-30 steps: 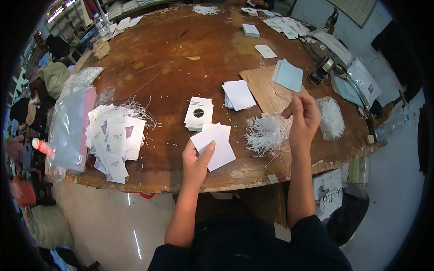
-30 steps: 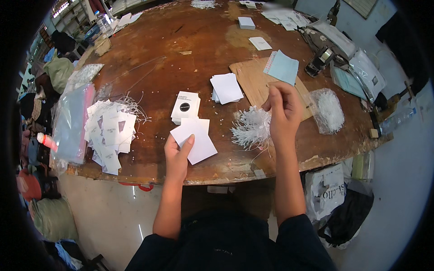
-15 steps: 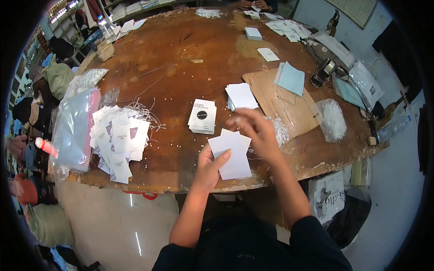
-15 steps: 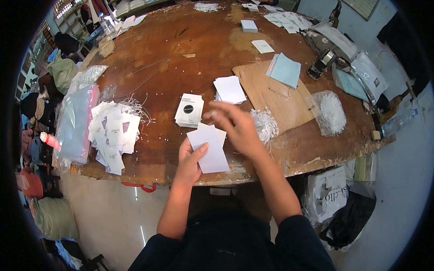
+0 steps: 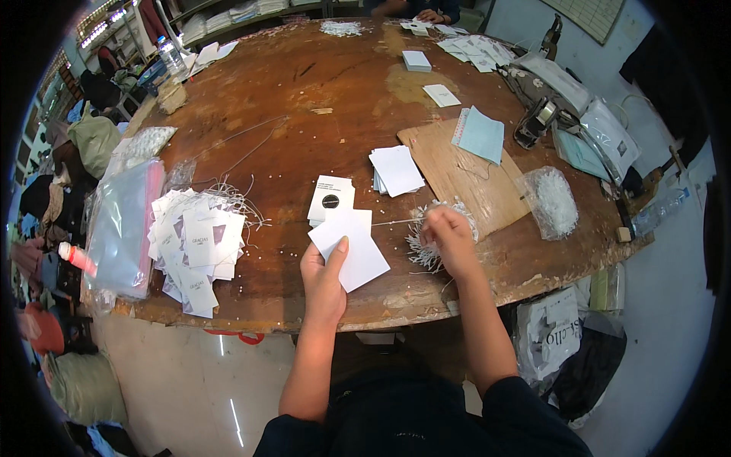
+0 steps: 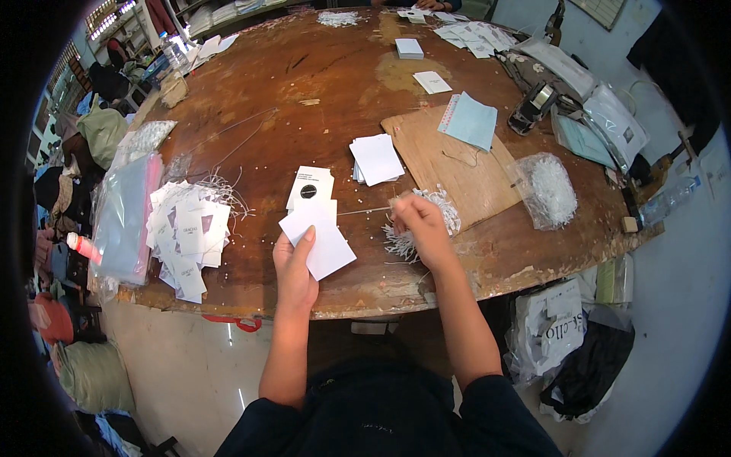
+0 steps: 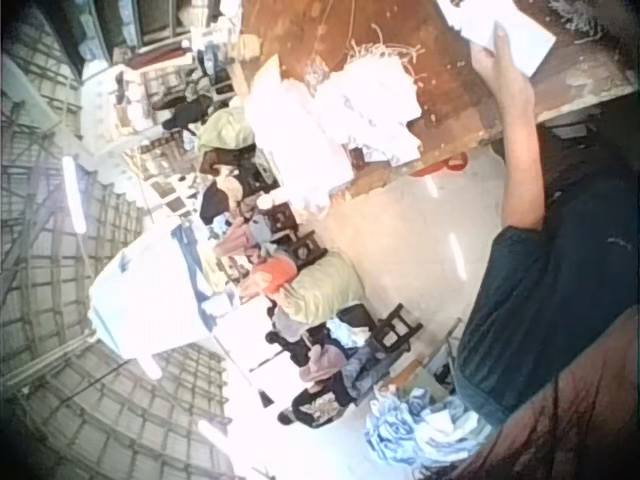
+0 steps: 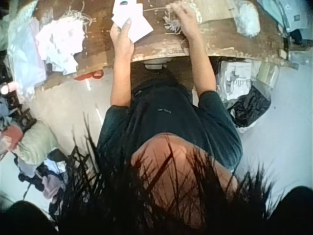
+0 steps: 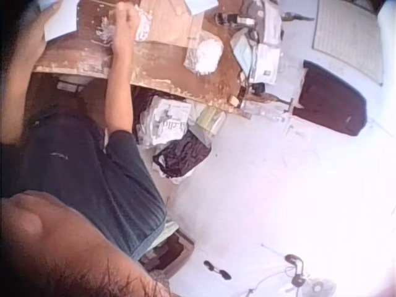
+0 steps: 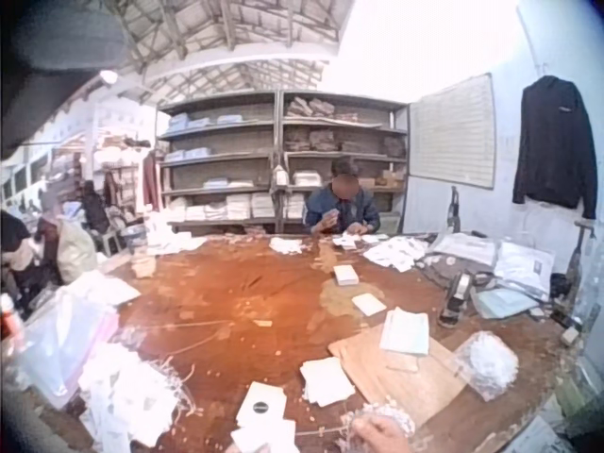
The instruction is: The person repeatedly picks small white paper cards and thin white strings from a wooden table, places a string on each card, and stacks the assembled units. The person handles the items one at a time and maintains separate piles of cards and strings throughout.
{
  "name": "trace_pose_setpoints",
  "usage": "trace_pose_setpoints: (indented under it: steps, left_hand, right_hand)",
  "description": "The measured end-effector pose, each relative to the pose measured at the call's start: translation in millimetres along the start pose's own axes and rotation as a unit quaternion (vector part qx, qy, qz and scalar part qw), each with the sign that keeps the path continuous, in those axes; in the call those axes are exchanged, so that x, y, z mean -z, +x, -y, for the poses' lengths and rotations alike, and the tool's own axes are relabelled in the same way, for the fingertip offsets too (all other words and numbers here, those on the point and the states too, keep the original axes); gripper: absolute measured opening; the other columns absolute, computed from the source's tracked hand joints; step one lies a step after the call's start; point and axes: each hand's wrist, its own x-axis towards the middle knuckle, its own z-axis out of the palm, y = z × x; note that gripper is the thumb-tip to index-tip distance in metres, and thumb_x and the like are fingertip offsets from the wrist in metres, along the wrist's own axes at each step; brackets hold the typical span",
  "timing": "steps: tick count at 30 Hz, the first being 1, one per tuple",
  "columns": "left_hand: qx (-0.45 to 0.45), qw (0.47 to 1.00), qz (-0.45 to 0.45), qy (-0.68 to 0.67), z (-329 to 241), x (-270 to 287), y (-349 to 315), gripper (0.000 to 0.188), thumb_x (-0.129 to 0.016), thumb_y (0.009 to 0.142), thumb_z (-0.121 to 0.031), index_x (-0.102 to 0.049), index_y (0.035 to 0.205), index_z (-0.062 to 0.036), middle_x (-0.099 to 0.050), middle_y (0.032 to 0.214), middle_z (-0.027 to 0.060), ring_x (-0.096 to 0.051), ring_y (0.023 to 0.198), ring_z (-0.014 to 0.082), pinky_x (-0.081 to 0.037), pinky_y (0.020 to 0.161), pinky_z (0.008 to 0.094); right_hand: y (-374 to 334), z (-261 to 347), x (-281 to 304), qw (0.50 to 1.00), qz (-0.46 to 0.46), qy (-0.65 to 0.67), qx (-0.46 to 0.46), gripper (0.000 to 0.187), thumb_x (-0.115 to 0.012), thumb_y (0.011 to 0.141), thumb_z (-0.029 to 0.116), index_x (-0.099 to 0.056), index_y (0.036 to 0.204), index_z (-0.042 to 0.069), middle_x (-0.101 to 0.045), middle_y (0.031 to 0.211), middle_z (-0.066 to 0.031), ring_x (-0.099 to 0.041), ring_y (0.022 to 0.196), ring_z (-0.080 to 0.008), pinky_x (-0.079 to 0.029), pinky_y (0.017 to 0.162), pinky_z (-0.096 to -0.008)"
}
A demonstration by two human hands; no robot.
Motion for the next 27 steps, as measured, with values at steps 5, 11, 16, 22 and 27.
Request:
trace_pose_setpoints:
  steps: [5,11,16,22,27]
  left_hand:
    - [-0.044,0.986,-0.015,0.158,7.6,2.5,-6.7,0.028,-0.069,0.095,-0.013,-0.064,0.118,0.0036,-0.069,0.109,0.0062,-0.062,0.096,0.0095,-0.050,0.084,0.0274]
    - [-0.076,0.977,-0.005,0.199,11.8,4.0,-10.8,0.027,-0.069,0.095,-0.012,-0.063,0.116,0.0027,-0.068,0.107,0.0050,-0.061,0.094,0.0081,-0.049,0.082,0.0262]
    - [-0.111,0.972,0.000,0.207,14.0,4.9,-13.0,0.025,-0.068,0.095,-0.011,-0.064,0.116,0.0033,-0.069,0.105,0.0050,-0.061,0.093,0.0083,-0.049,0.082,0.0262]
    - [-0.123,0.969,0.007,0.214,14.2,5.4,-13.9,0.025,-0.067,0.095,-0.008,-0.064,0.116,0.0039,-0.069,0.104,0.0047,-0.061,0.092,0.0076,-0.049,0.080,0.0259]
    - [-0.140,0.963,0.005,0.229,15.4,6.7,-14.6,0.026,-0.067,0.094,-0.006,-0.064,0.117,0.0054,-0.069,0.102,0.0054,-0.061,0.091,0.0080,-0.050,0.080,0.0257]
  right_hand:
    - [-2.1,10.1,-20.8,0.948,-0.083,0.299,0.069,0.025,-0.059,0.099,0.011,-0.051,0.075,0.009,-0.056,0.073,-0.0030,-0.055,0.066,-0.0132,-0.044,0.062,-0.0265]
    - [-26.1,8.7,-69.8,0.997,-0.044,-0.036,0.049,0.003,-0.062,0.098,0.007,-0.063,0.098,0.005,-0.061,0.076,-0.0009,-0.049,0.062,-0.0045,-0.036,0.052,-0.0192]
    - [-27.1,2.6,-84.0,0.973,-0.066,-0.176,0.134,0.013,-0.062,0.098,0.006,-0.062,0.108,-0.002,-0.070,0.090,-0.0079,-0.059,0.071,-0.0102,-0.048,0.063,-0.0256]
    - [-28.6,7.5,-85.5,0.928,-0.049,-0.320,0.187,0.010,-0.062,0.094,0.002,-0.057,0.100,-0.003,-0.061,0.086,-0.0174,-0.061,0.074,-0.0298,-0.049,0.066,-0.0375]
    - [-27.2,4.5,-89.8,0.917,-0.037,-0.325,0.227,0.009,-0.060,0.094,0.001,-0.052,0.097,-0.003,-0.055,0.087,-0.0189,-0.058,0.076,-0.0363,-0.046,0.067,-0.0421]
